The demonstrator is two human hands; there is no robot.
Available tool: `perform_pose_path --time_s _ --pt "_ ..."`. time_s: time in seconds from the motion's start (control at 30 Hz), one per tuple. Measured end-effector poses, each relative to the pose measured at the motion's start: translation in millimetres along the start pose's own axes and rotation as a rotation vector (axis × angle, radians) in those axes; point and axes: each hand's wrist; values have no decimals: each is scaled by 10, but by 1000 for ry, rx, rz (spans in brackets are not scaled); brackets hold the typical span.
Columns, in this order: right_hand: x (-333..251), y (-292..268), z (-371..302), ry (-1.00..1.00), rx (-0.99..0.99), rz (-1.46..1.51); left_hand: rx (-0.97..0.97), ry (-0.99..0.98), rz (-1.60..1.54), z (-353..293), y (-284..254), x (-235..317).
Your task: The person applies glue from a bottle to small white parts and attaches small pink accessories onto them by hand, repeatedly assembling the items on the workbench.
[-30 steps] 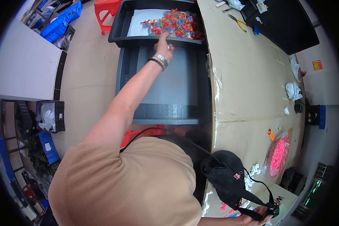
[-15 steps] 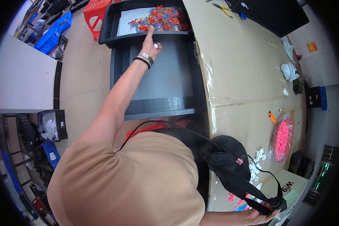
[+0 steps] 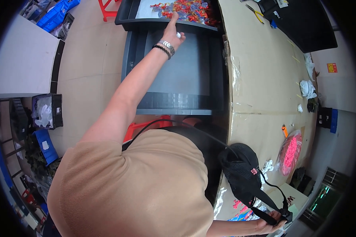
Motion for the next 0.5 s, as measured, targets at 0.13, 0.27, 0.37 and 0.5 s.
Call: perform_pose_path --time_s 0.13,0.27,0.37,0.5 --pt "-1 168 -18 -179 430 -93 -48 -22 11 -122 -113 -70" --pt "-138 464 -14 -354 667 -79 -190 58 367 -586 -278 -458" --pt "-183 660 93 -493 609 -61 -727 282 629 -1405 -521 -680" --pt "-97 1507 220 -637 766 -112 -1484 897 706 -2419 -706 -808"
Point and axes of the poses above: each hand's wrist, its own z-axis towards the middle knuckle, its own y-axis out of the palm, x = y × z, and after that the axes turned 12 degrees about x, right-handed
